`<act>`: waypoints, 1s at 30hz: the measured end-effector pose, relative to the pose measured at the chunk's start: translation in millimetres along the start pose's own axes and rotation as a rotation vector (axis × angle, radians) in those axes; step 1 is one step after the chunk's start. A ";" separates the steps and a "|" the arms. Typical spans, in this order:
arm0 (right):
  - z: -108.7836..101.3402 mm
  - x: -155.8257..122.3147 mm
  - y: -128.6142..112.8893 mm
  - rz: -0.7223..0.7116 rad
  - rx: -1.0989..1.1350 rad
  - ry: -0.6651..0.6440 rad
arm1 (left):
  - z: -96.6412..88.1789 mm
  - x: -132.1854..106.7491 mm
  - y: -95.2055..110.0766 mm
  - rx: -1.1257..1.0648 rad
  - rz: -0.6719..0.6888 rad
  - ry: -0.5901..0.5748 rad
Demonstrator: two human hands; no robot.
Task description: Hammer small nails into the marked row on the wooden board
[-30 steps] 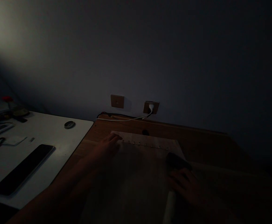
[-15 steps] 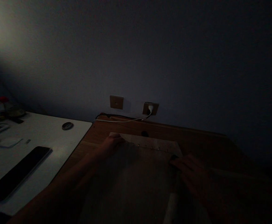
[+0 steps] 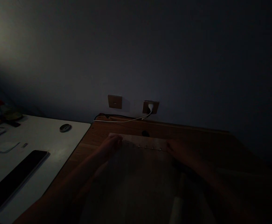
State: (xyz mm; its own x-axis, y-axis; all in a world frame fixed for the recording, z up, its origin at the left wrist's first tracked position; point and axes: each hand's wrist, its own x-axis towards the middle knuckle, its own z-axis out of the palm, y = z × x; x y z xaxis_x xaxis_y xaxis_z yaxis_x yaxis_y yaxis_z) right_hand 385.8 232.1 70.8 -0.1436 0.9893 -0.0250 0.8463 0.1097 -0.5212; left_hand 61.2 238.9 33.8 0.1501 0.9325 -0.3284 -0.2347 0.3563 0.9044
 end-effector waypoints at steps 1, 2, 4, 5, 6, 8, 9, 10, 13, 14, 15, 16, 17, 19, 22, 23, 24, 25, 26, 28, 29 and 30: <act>-5.3 -1.0 -2.8 0.009 0.085 0.019 | 0.0 -1.2 2.4 0.049 0.003 -0.006; -11.0 -2.7 -6.0 0.019 0.178 0.039 | 0.0 -2.4 4.7 0.138 0.028 -0.010; -22.1 -8.6 -12.8 0.039 0.380 0.072 | 0.0 -4.3 8.1 0.418 0.138 -0.026; -26.3 -12.5 -16.3 0.048 0.479 0.081 | 0.2 -5.0 9.0 0.581 0.207 -0.038; -29.2 -16.6 -19.7 0.056 0.568 0.085 | 0.4 -5.4 9.5 0.738 0.271 -0.053; -29.9 -23.7 -25.1 0.066 0.696 0.084 | 1.5 -5.6 9.2 0.992 0.359 -0.078; -27.7 -25.9 -26.7 0.071 0.730 0.078 | 2.2 -5.4 8.8 1.085 0.383 -0.085; -24.0 -27.0 -27.5 0.076 0.742 0.070 | 3.0 -5.1 8.4 1.167 0.396 -0.098; -8.6 -23.2 -24.7 0.090 0.652 0.055 | 5.6 -4.0 8.6 1.372 0.421 -0.182; -3.3 -20.4 -22.5 0.089 0.583 0.057 | 6.4 -3.7 9.2 1.428 0.436 -0.210; 1.4 -17.5 -20.3 0.086 0.499 0.065 | 7.1 -3.4 10.0 1.478 0.458 -0.229; 5.4 -14.9 -18.2 0.081 0.404 0.074 | 7.7 -3.0 10.7 1.521 0.482 -0.239; 8.7 -12.8 -16.7 0.073 0.307 0.079 | 8.3 -2.3 11.4 1.555 0.501 -0.242; 13.4 -10.7 -15.5 0.051 0.135 0.070 | 9.7 0.0 11.4 1.582 0.532 -0.213; 18.2 -11.5 -17.8 0.012 -0.005 0.013 | 13.1 5.4 7.6 1.415 0.565 -0.076; 19.5 -11.9 -19.0 0.004 -0.019 -0.005 | 14.8 7.1 5.5 1.282 0.549 -0.019; 20.5 -12.1 -20.1 0.000 -0.019 -0.016 | 16.8 8.5 3.4 1.110 0.505 0.031; 21.2 -12.1 -21.2 0.000 -0.002 -0.018 | 18.9 9.5 1.5 0.908 0.430 0.062; 21.2 -11.7 -22.2 0.004 0.033 -0.008 | 21.0 9.9 -0.2 0.694 0.325 0.074; 18.8 -10.6 -24.7 0.019 0.157 0.029 | 24.2 9.2 -2.0 0.318 0.096 0.053; 16.1 -10.0 -26.4 0.030 0.251 0.042 | 25.0 8.4 -2.2 0.193 0.006 0.035; 12.5 -9.6 -28.5 0.041 0.356 0.043 | 25.2 7.5 -1.9 0.122 -0.050 0.024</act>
State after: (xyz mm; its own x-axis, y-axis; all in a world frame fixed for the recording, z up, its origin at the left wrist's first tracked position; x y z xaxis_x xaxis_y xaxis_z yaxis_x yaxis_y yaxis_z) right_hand 356.7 218.3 75.2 -0.0849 0.9962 -0.0203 0.6184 0.0367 -0.7850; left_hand 87.0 243.8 36.5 0.1350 0.9155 -0.3791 -0.1088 0.3940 0.9126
